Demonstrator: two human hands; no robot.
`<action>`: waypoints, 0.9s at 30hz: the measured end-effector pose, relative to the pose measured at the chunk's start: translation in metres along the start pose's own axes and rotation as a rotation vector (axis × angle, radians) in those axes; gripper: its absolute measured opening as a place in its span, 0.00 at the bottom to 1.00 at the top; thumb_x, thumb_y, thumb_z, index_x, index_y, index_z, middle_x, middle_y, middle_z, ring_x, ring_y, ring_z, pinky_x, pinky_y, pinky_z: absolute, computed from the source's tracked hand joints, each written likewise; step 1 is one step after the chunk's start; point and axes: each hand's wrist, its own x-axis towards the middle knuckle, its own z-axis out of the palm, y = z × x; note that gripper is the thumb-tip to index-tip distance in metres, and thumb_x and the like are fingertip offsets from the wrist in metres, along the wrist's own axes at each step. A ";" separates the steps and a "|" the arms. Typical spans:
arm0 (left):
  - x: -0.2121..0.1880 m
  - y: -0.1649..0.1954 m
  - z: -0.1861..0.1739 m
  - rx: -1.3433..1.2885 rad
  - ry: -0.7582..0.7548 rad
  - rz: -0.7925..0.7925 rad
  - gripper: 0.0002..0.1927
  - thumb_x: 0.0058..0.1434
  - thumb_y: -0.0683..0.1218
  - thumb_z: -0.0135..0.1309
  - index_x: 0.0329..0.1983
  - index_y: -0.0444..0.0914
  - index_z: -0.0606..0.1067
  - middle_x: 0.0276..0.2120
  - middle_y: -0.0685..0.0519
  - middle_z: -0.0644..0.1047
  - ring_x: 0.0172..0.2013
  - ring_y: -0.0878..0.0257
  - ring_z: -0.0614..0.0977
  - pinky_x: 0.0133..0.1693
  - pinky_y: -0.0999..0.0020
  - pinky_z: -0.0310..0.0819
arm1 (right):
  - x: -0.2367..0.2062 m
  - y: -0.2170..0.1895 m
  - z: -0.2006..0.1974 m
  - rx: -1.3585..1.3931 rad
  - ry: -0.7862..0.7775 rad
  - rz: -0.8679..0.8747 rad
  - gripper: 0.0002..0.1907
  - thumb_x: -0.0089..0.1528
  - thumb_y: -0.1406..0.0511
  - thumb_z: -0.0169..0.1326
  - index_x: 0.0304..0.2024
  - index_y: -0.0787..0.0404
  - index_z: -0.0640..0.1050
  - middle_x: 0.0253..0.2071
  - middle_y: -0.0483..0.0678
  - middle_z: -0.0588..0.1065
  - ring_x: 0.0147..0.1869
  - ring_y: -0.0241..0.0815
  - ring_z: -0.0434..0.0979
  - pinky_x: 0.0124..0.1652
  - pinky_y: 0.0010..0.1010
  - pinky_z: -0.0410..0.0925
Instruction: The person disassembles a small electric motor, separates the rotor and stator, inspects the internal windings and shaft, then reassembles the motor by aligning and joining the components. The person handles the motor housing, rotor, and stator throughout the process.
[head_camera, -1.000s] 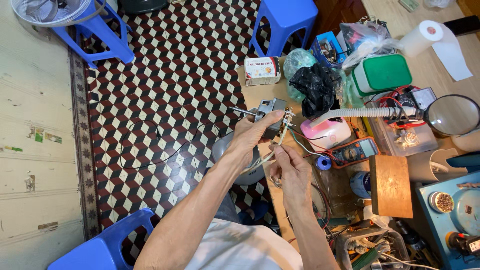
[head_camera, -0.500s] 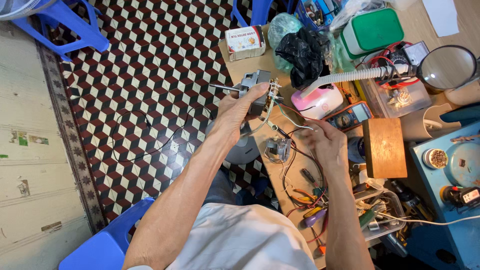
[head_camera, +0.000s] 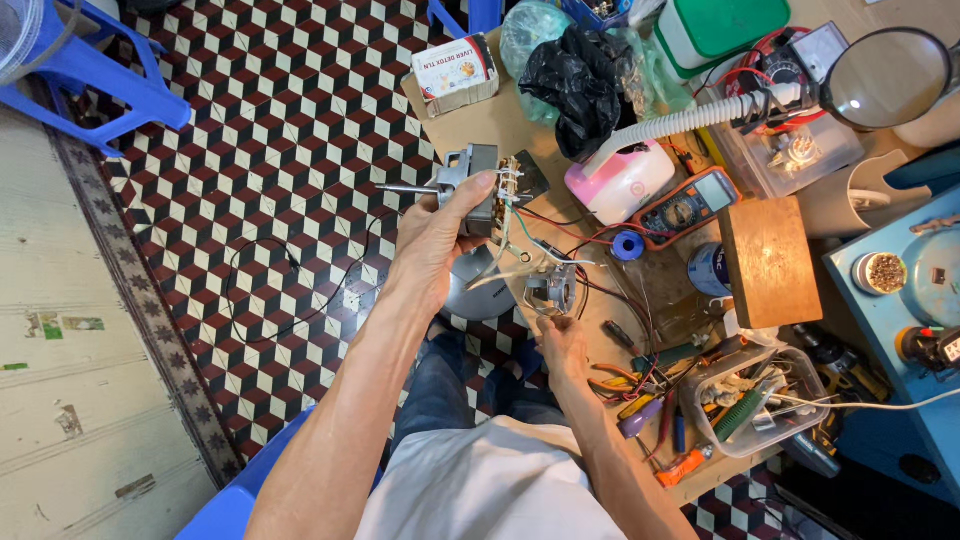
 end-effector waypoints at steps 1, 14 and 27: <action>0.000 0.000 0.001 -0.010 -0.005 0.002 0.32 0.47 0.58 0.69 0.48 0.35 0.75 0.38 0.53 0.81 0.36 0.66 0.83 0.39 0.68 0.81 | 0.001 0.000 -0.004 -0.125 0.075 -0.182 0.18 0.61 0.63 0.57 0.49 0.70 0.77 0.39 0.56 0.79 0.40 0.46 0.80 0.40 0.36 0.73; 0.003 0.004 0.003 0.010 -0.019 -0.011 0.31 0.49 0.57 0.68 0.50 0.32 0.76 0.39 0.51 0.81 0.38 0.65 0.83 0.43 0.66 0.82 | 0.052 0.002 -0.034 0.661 -0.132 0.645 0.29 0.69 0.48 0.44 0.52 0.69 0.67 0.47 0.64 0.75 0.53 0.59 0.79 0.52 0.44 0.72; 0.011 -0.003 0.002 0.059 -0.023 -0.030 0.30 0.49 0.58 0.69 0.47 0.34 0.74 0.38 0.52 0.78 0.38 0.64 0.80 0.42 0.63 0.79 | 0.066 0.006 -0.014 1.137 -0.314 0.607 0.18 0.72 0.60 0.39 0.48 0.70 0.73 0.51 0.63 0.78 0.55 0.52 0.81 0.51 0.36 0.76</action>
